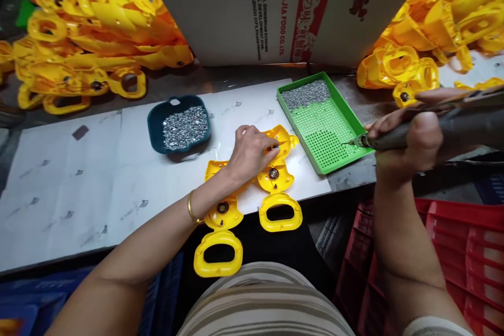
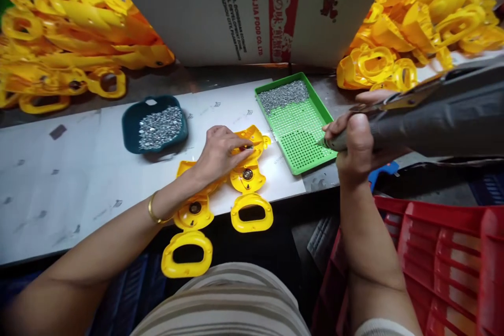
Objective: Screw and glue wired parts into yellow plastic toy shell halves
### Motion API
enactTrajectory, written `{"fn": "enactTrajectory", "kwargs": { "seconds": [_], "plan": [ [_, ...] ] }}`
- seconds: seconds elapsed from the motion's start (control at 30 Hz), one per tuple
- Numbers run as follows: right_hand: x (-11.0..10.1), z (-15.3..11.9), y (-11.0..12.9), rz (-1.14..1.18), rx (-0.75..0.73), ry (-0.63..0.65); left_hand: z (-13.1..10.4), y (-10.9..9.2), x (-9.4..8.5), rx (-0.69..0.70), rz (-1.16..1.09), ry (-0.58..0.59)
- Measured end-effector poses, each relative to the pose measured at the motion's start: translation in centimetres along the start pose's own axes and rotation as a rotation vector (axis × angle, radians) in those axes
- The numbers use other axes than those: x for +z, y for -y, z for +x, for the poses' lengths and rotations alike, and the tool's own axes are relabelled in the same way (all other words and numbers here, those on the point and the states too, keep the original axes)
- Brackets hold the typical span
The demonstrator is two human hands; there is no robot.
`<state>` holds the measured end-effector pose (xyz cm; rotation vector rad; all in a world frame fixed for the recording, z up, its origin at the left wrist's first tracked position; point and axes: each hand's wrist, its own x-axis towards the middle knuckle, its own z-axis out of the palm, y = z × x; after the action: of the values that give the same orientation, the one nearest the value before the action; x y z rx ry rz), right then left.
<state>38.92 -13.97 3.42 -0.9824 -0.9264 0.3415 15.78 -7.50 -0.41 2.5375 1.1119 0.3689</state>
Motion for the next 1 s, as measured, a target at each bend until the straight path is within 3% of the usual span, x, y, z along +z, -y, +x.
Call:
{"fn": "enactTrajectory", "kwargs": {
  "seconds": [0.1, 0.2, 0.37, 0.5, 0.8, 1.0],
  "plan": [
    [1.6, -0.2, 0.7, 0.098, -0.082, 0.011, 0.0, -0.2, 0.1, -0.02, 0.026, 0.027],
    [3.5, -0.6, 1.0, 0.174, -0.049, 0.086, 0.0, -0.2, 0.2, -0.016, 0.048, 0.05],
    [6.8, -1.4, 1.8, 0.225, 0.024, 0.088, 0.0, -0.1, 0.4, -0.019, 0.069, 0.071],
    [8.5, -1.8, 1.4, 0.279, 0.001, 0.113, 0.3, -0.5, 0.3, -0.04, 0.107, 0.106],
    [9.0, -3.2, -2.2, 0.245, 0.048, 0.327, 0.6, -0.8, 0.2, -0.04, 0.127, 0.146],
    [8.6, -3.5, -3.2, 0.108, 0.107, 0.275, 0.6, -0.6, 0.4, -0.021, 0.123, 0.119]
  ]
}}
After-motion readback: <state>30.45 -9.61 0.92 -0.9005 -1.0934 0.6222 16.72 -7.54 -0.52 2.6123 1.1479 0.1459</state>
